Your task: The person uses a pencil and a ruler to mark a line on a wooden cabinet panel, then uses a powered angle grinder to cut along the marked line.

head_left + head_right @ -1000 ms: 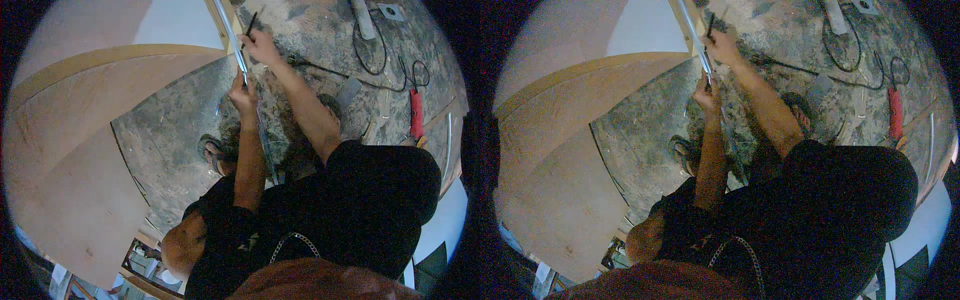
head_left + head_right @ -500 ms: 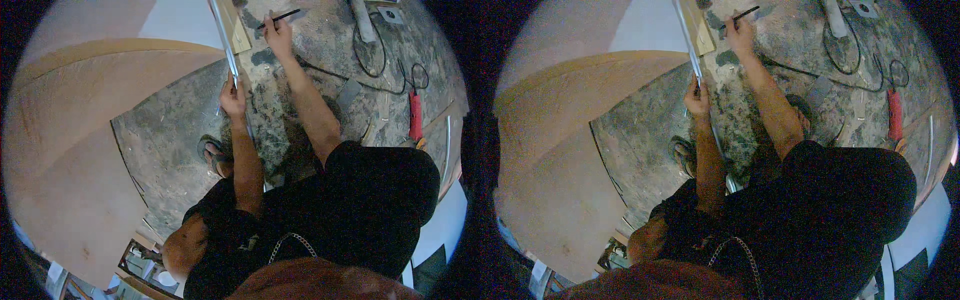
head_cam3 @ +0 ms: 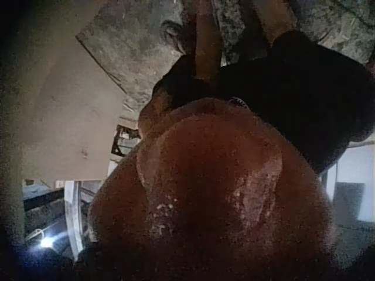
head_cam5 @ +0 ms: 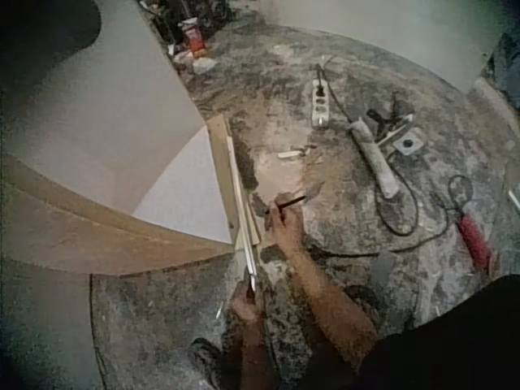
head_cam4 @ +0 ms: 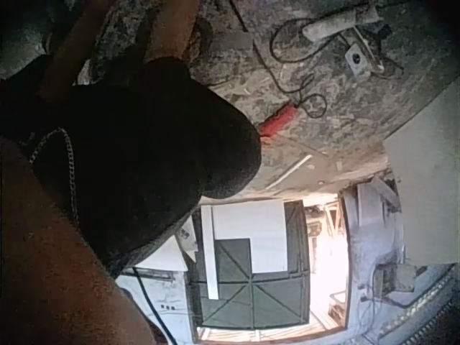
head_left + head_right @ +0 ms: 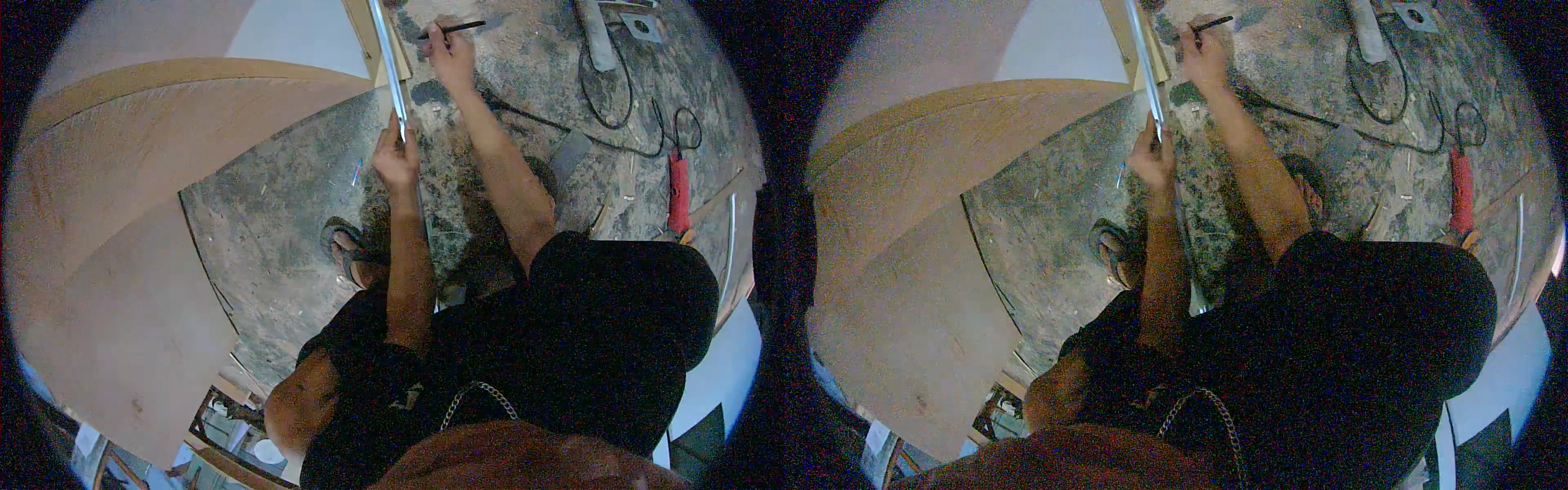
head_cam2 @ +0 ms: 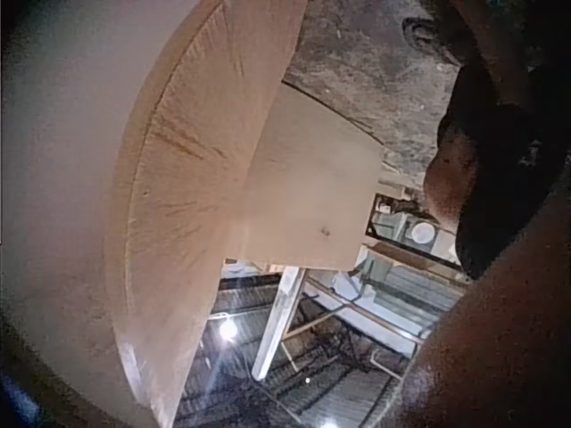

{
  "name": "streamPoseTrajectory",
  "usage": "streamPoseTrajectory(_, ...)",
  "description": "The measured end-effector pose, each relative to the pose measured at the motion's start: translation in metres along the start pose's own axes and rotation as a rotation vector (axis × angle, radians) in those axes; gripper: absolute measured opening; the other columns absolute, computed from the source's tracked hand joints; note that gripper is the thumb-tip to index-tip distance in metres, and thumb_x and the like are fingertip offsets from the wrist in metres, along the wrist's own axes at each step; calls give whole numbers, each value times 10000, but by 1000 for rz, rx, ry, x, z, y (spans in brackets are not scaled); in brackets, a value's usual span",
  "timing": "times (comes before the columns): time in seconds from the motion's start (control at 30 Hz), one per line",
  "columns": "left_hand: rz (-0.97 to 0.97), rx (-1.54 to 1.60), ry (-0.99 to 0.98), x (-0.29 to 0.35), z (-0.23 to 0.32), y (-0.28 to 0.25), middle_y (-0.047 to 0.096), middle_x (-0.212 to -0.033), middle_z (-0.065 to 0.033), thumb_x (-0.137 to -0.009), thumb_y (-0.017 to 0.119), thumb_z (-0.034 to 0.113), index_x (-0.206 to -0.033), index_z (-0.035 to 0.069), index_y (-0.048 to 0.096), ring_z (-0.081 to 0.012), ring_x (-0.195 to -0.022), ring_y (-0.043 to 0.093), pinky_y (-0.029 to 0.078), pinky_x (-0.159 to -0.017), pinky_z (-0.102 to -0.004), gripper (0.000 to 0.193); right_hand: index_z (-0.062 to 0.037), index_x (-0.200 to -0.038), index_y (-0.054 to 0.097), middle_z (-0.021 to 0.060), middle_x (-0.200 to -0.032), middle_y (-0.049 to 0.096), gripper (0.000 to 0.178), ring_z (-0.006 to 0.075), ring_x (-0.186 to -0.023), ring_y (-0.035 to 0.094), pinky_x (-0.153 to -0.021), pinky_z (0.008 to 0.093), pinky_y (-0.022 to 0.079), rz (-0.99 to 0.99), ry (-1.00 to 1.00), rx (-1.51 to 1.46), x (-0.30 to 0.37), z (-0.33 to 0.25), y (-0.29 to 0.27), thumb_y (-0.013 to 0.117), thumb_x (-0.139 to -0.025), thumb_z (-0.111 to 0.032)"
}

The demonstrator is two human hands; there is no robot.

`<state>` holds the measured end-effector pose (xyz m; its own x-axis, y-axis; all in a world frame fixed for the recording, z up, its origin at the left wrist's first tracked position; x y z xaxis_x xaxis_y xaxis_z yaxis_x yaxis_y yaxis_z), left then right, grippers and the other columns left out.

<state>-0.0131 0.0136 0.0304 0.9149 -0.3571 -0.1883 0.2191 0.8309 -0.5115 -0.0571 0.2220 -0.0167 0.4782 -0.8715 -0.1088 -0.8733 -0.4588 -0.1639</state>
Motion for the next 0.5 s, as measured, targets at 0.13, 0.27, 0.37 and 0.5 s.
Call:
streamPoseTrajectory(0.13, -63, -179, -97, 3, -7, -8, 548, -695, -72, -890, 634, 157, -1318, 67, 577, -149, -619, 520, 440, -559, -289, 441, -6, -1007, 622, 126, -776, 640, 355, 220, -684, 604, -692, 382, 499, -140, 265, -145, 8, -20, 1, 572, -958, -354)
streamPoseTrajectory(0.27, 15, -91, -68, -1, -7, -2, 537, -670, -64, -886, 625, 151, -1308, 30, 574, -144, -592, 508, 439, -554, -290, 442, -47, -875, 614, -4, -618, 561, 336, 92, -535, 507, -513, 268, 413, -53, -61, -121, -2, -11, -4, 546, -980, -359)
streamPoseTrajectory(0.37, 59, -82, -72, 2, -18, -12, 544, -671, -84, -885, 616, 140, -1306, 18, 571, -156, -590, 525, 447, -557, -299, 440, -32, -878, 629, 11, -616, 576, 352, 98, -553, 519, -538, 281, 420, -85, -46, -18, 10, -24, 1, 543, -981, -358)
streamPoseTrajectory(0.5, 24, -139, -115, 6, -20, -9, 570, -690, -120, -891, 610, 143, -1291, 11, 581, -201, -600, 562, 462, -564, -324, 422, -16, -897, 645, 91, -713, 637, 342, 195, -644, 597, -622, 346, 465, -106, 48, 14, 10, -18, 0, 575, -957, -345)
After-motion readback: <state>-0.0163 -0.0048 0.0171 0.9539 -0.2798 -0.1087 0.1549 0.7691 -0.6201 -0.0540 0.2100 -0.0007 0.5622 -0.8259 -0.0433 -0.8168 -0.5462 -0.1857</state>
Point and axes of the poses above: each hand's wrist, its own x-axis away from the middle knuckle, its own y-axis out of the palm, z = x × y, the point moved 2 cm from there along -x, towards the middle knuckle
